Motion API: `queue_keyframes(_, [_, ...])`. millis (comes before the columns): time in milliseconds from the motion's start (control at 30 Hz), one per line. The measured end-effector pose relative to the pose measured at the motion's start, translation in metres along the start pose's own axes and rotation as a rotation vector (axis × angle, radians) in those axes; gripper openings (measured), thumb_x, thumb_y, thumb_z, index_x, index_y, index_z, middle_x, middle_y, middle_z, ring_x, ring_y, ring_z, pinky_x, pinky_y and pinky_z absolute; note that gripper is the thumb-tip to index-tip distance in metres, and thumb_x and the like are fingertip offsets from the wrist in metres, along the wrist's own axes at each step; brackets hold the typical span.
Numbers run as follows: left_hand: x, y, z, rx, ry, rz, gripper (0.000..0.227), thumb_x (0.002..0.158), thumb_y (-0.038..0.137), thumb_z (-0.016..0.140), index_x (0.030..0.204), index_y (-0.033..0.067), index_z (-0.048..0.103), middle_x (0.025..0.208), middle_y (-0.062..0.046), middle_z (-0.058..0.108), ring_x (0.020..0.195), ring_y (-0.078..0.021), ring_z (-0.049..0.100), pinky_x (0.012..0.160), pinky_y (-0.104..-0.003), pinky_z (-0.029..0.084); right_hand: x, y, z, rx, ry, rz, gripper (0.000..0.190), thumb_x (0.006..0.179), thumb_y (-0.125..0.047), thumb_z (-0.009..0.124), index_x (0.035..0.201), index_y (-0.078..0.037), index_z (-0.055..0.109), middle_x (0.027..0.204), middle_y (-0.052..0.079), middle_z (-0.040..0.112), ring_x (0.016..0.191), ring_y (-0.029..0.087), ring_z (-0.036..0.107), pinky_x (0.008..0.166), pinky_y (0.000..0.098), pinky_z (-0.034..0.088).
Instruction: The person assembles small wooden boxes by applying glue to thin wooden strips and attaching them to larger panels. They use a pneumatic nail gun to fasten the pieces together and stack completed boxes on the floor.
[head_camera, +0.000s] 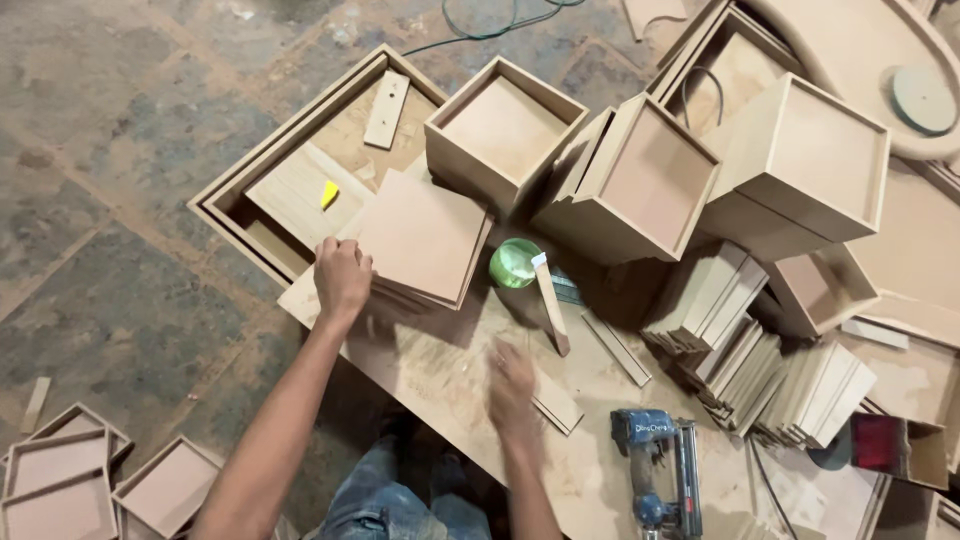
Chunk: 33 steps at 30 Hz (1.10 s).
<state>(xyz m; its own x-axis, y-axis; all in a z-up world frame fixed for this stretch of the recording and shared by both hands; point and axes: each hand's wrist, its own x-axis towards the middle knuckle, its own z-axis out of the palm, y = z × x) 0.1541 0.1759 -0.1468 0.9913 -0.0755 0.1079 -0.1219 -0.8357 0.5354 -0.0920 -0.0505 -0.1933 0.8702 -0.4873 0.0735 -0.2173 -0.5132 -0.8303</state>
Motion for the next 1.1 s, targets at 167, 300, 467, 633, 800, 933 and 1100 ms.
queue_keyframes(167, [0.020, -0.008, 0.017, -0.058, 0.022, -0.007, 0.025, 0.080, 0.014, 0.078, 0.099, -0.0014, 0.071, 0.108, -0.021, 0.062, 0.106, -0.0399, 0.059, 0.092, -0.048, 0.049, 0.097, -0.070, 0.079, -0.075, 0.127, 0.018, 0.025, 0.092, -0.015, 0.071, 0.113, -0.003, 0.076, 0.094, 0.018, 0.066, 0.087, 0.033, 0.064, 0.078, 0.0437, 0.050])
queue_keyframes(300, [0.026, -0.016, 0.023, -0.035, 0.016, 0.003, 0.022, 0.076, 0.012, 0.080, 0.086, -0.0032, 0.069, 0.099, -0.021, 0.061, 0.102, -0.0419, 0.059, 0.088, -0.049, 0.048, 0.110, -0.076, 0.086, -0.101, 0.207, 0.086, 0.026, 0.086, -0.015, 0.076, 0.108, -0.003, 0.078, 0.089, 0.017, 0.066, 0.082, 0.032, 0.064, 0.076, 0.0435, 0.050])
queue_keyframes(467, [0.024, -0.024, 0.028, -0.099, 0.072, 0.075, 0.010, 0.080, 0.007, 0.075, 0.082, -0.0013, 0.069, 0.093, -0.020, 0.063, 0.097, -0.0402, 0.061, 0.088, -0.048, 0.049, 0.103, -0.079, 0.096, -0.099, 0.296, 0.188, 0.032, 0.078, -0.016, 0.082, 0.109, -0.005, 0.080, 0.083, 0.016, 0.065, 0.076, 0.029, 0.063, 0.072, 0.0428, 0.049])
queue_keyframes(633, [0.024, -0.036, 0.029, -0.259, 0.145, 0.074, 0.009, 0.077, 0.005, 0.074, 0.082, 0.0001, 0.070, 0.090, -0.017, 0.067, 0.086, -0.0354, 0.065, 0.082, -0.045, 0.052, 0.093, -0.084, 0.096, 0.131, 0.359, 0.285, 0.038, 0.074, -0.009, 0.085, 0.111, -0.006, 0.078, 0.084, 0.009, 0.069, 0.071, 0.020, 0.061, 0.069, 0.0338, 0.052])
queue_keyframes(800, [0.009, -0.040, 0.002, -0.595, -0.013, -0.096, 0.017, 0.081, -0.001, 0.074, 0.097, -0.0001, 0.068, 0.087, -0.007, 0.069, 0.075, -0.0138, 0.063, 0.068, -0.031, 0.053, 0.071, -0.084, 0.086, 0.420, 0.346, 0.376, 0.032, 0.079, -0.004, 0.084, 0.110, -0.004, 0.077, 0.086, 0.003, 0.069, 0.073, 0.011, 0.057, 0.067, 0.0272, 0.049])
queue_keyframes(933, [-0.011, -0.015, -0.018, -0.659, -0.161, 0.008, 0.015, 0.086, -0.004, 0.076, 0.098, -0.0011, 0.066, 0.084, -0.006, 0.067, 0.074, -0.0093, 0.059, 0.066, -0.028, 0.051, 0.034, -0.061, 0.044, 0.561, 0.257, 0.343, 0.024, 0.084, -0.002, 0.084, 0.105, -0.001, 0.072, 0.088, 0.001, 0.067, 0.076, 0.007, 0.058, 0.070, 0.0247, 0.051])
queue_keyframes(1100, [-0.051, 0.059, 0.027, -0.650, -0.299, 0.447, 0.018, 0.080, -0.004, 0.076, 0.095, 0.0024, 0.070, 0.088, -0.008, 0.071, 0.078, -0.0162, 0.069, 0.070, -0.027, 0.055, -0.022, 0.023, -0.044, 0.160, 0.289, 0.208, 0.022, 0.081, 0.000, 0.081, 0.101, 0.000, 0.075, 0.093, 0.007, 0.078, 0.082, 0.011, 0.073, 0.076, 0.0265, 0.059])
